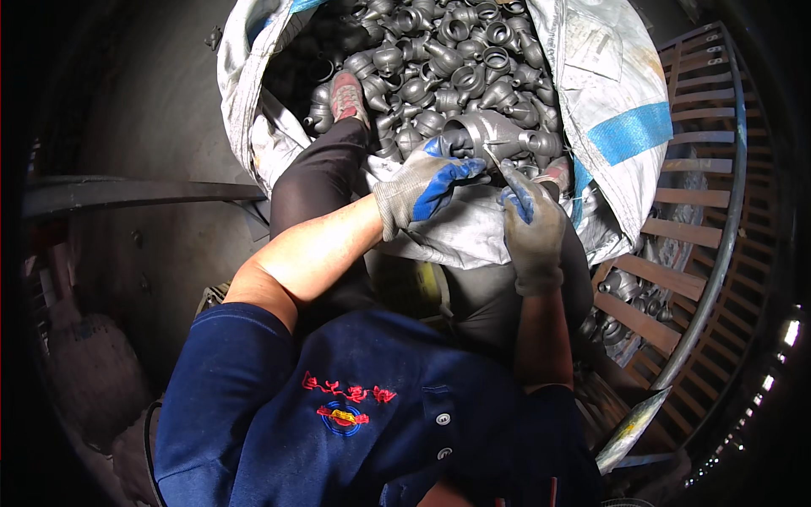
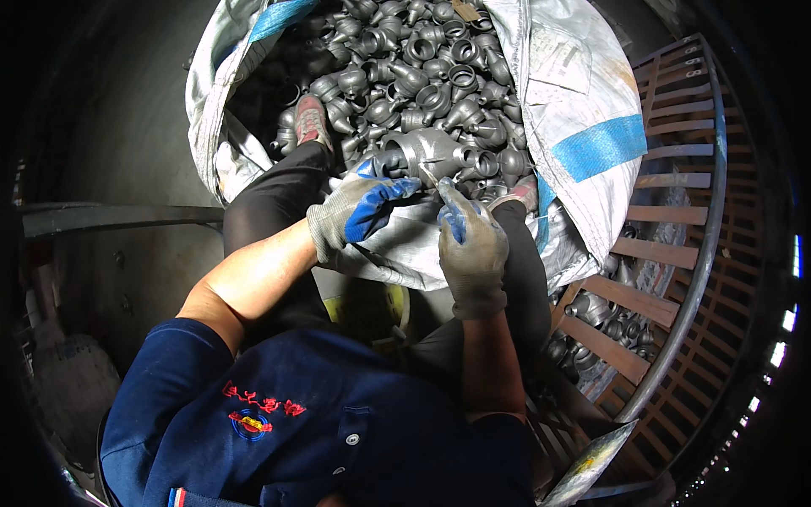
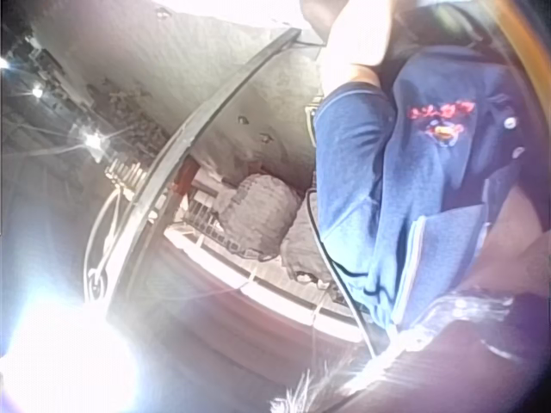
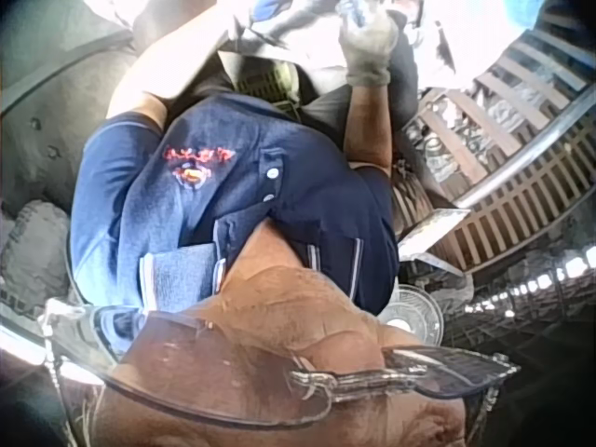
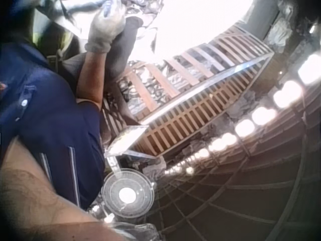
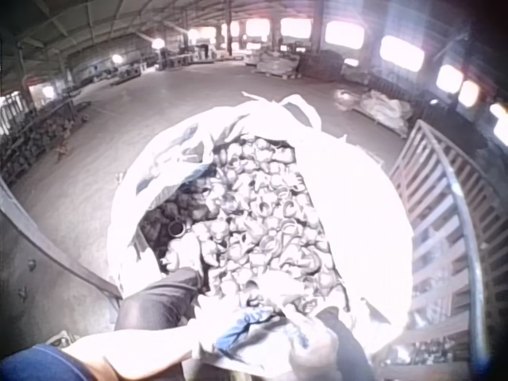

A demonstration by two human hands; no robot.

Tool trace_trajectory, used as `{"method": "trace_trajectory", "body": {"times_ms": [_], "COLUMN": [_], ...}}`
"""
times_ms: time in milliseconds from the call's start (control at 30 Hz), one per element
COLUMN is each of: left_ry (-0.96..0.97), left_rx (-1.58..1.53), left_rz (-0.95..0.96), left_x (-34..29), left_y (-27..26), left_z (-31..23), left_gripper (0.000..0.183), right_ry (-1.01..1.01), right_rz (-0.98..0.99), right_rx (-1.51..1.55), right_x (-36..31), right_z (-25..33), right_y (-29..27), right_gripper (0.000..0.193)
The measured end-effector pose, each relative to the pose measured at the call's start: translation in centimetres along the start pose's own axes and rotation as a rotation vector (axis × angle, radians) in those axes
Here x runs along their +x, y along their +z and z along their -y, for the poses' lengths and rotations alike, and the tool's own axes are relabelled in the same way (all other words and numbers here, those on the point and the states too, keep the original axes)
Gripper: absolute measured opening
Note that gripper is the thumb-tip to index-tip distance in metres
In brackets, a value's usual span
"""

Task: Cleaning and inspecting industrial metal castings from a large storage bag.

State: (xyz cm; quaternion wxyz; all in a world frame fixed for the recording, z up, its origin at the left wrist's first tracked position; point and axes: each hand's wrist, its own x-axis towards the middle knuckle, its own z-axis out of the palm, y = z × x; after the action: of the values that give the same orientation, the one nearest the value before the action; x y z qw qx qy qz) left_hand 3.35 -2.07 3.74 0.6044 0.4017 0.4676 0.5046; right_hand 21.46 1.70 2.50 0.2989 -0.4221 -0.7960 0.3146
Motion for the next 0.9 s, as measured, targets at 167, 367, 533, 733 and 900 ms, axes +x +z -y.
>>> {"method": "trace_trajectory", "body": {"times_ms": [167,367,533,733,900], "left_ry": [0.019,0.332,0.094,-0.13,0.202], "left_rx": [-0.257,0.522,-0.055,-0.362,0.183], "left_rz": [0.041,0.089,0.104,0.011,0.098], "left_x": [0.5,0.6,0.6,0.7,0.8], "left_y": [-0.4,-1.3,-0.5,-0.2,-1.1], "left_z": [1.8,2.9,1.4,2.0,2.5], "left_gripper": [0.03,0.03,0.03,0.028,0.027], "right_ry": [0.013,0.06,0.083,0.087,0.159], "right_rz": [0.035,0.084,0.053,0.147,0.13], "right_rx": [-0.177,0.003,-0.005,0.062,0.136], "right_x": [0.3,0.3,0.4,0.5,0.1], "right_z": [1.3,-0.2,0.5,-0.2,-0.4], "right_y": [-0.2,-0.7,-0.9,-1.2,-0.7], "right_gripper": [0.032,0.035,0.032,0.029,0.031]}}
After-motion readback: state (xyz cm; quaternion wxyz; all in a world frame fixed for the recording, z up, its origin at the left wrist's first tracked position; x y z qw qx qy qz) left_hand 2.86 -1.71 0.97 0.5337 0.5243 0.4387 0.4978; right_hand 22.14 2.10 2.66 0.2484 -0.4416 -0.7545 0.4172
